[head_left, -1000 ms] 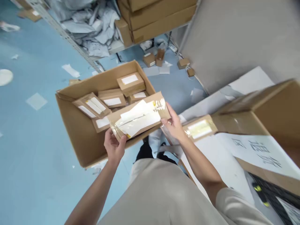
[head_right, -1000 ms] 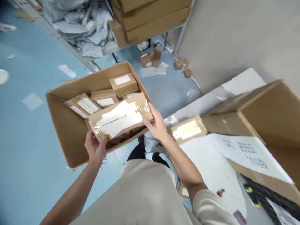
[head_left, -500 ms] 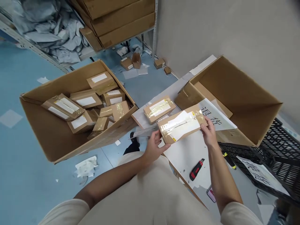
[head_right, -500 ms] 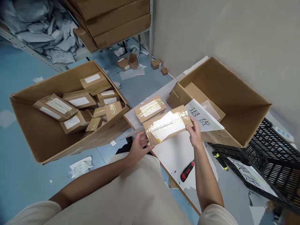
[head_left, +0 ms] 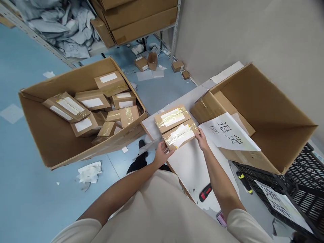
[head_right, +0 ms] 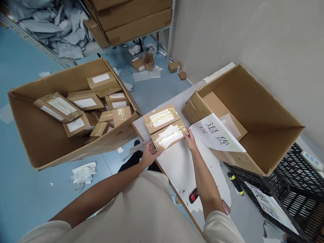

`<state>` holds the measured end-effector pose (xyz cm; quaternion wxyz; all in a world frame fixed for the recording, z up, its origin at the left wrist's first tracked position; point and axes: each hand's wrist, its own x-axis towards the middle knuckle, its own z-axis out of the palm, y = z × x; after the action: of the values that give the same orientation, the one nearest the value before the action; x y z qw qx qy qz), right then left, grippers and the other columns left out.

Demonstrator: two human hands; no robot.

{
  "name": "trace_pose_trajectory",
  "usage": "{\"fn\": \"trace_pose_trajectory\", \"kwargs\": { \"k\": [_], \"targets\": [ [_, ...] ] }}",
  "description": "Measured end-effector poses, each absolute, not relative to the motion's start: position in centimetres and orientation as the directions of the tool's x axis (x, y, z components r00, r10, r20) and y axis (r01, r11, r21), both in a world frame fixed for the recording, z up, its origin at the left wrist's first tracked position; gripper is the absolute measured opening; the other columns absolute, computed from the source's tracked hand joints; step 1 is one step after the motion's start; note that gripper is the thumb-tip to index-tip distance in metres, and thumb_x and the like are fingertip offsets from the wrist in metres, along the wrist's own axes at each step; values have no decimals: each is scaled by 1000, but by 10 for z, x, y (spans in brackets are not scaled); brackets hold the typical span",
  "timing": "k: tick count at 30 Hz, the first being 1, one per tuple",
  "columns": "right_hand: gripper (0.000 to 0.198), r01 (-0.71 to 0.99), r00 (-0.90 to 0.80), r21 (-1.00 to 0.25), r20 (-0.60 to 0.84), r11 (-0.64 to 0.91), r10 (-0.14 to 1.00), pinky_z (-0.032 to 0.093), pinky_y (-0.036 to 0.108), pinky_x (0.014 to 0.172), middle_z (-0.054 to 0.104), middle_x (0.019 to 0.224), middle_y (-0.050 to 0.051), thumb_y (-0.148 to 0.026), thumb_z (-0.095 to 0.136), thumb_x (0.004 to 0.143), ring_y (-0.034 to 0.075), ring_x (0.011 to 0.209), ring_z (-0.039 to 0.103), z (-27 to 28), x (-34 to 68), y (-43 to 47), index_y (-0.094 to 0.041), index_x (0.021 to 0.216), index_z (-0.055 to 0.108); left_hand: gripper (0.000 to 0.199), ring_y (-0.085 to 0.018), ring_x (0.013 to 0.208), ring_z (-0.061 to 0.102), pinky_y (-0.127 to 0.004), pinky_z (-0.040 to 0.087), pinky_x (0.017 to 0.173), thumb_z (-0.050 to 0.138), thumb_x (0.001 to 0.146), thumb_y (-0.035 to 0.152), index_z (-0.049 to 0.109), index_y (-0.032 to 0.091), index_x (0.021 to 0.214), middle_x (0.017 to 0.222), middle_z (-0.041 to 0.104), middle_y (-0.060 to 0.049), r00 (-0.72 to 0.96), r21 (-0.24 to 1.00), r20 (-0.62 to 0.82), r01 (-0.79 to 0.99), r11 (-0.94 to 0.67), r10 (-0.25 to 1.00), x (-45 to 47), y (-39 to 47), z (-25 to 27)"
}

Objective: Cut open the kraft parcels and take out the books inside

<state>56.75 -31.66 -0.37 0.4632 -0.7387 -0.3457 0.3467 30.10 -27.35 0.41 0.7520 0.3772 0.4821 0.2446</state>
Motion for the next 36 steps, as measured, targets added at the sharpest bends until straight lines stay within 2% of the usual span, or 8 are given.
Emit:
{"fn": "trace_pose_trajectory", "kwargs": {
  "k": [3, 11, 17, 21, 28, 32, 35, 36],
  "targets": [
    [64, 80, 501, -934, -266, -349, 824, 51, 35, 82, 47, 137, 13, -56, 55, 77, 21, 103, 57, -9, 572, -319, -21, 131, 46, 73, -26, 129, 47, -44, 44, 103, 81, 62, 32, 41, 23, 122, 138, 49, -16, 400, 827, -496, -54, 560, 771, 301, -277, 0],
    [62, 54, 515, -950, -236, -306, 824, 38, 41, 105, 48, 140, 10, -52, 58, 80, 25, 124, 47, -17, 569, -325, -23, 134, 45, 74, -27, 134, 41, -46, 40, 105, 82, 62, 31, 41, 25, 123, 144, 44, -15, 428, 816, -523, 1, 578, 737, 295, -281, -10],
    [68, -4, 509, -946, -281, -324, 814, 35, 45, 109, 42, 146, 7, -53, 59, 80, 27, 132, 41, -11, 563, -332, -27, 140, 40, 82, -28, 136, 38, -49, 34, 107, 86, 57, 28, 41, 26, 125, 144, 43, -16, 429, 778, -589, 73, 624, 685, 289, -277, -12],
    [73, 0, 535, -940, -287, -340, 795, 35, 47, 109, 35, 151, 6, -55, 59, 79, 27, 135, 38, -9, 560, -336, -30, 143, 35, 83, -29, 135, 39, -46, 37, 105, 86, 57, 32, 43, 26, 127, 145, 43, -16, 413, 777, -596, 84, 623, 688, 287, -268, -8],
    [78, 62, 592, -934, -249, -352, 767, 37, 49, 105, 38, 149, 12, -60, 57, 77, 27, 134, 40, -4, 563, -341, -26, 144, 32, 84, -33, 136, 37, -48, 38, 106, 84, 58, 37, 42, 24, 130, 146, 40, -17, 442, 787, -586, 110, 607, 679, 287, -265, -8],
    [71, 266, 709, -906, -47, -328, 703, 37, 53, 103, 43, 144, 17, -56, 57, 79, 29, 133, 41, 30, 559, -330, -21, 138, 40, 77, -35, 136, 35, -50, 39, 106, 80, 62, 41, 44, 23, 128, 146, 40, -18, 495, 794, -575, 143, 591, 652, 273, -257, 2],
    [57, 531, 744, -793, 268, -299, 613, 40, 51, 101, 51, 136, 14, -45, 60, 81, 28, 127, 48, 80, 540, -287, -21, 131, 48, 58, -36, 128, 47, -51, 41, 104, 78, 64, 44, 57, 21, 113, 132, 56, -18, 567, 801, -553, 163, 575, 610, 243, -229, 19],
    [52, 593, 704, -763, 336, -257, 626, 43, 49, 98, 54, 132, 13, -42, 59, 82, 27, 122, 52, 98, 530, -264, -21, 129, 50, 53, -35, 123, 53, -51, 42, 103, 78, 64, 44, 59, 20, 108, 125, 61, -18, 582, 811, -537, 158, 564, 611, 228, -214, 24]
  ]
}}
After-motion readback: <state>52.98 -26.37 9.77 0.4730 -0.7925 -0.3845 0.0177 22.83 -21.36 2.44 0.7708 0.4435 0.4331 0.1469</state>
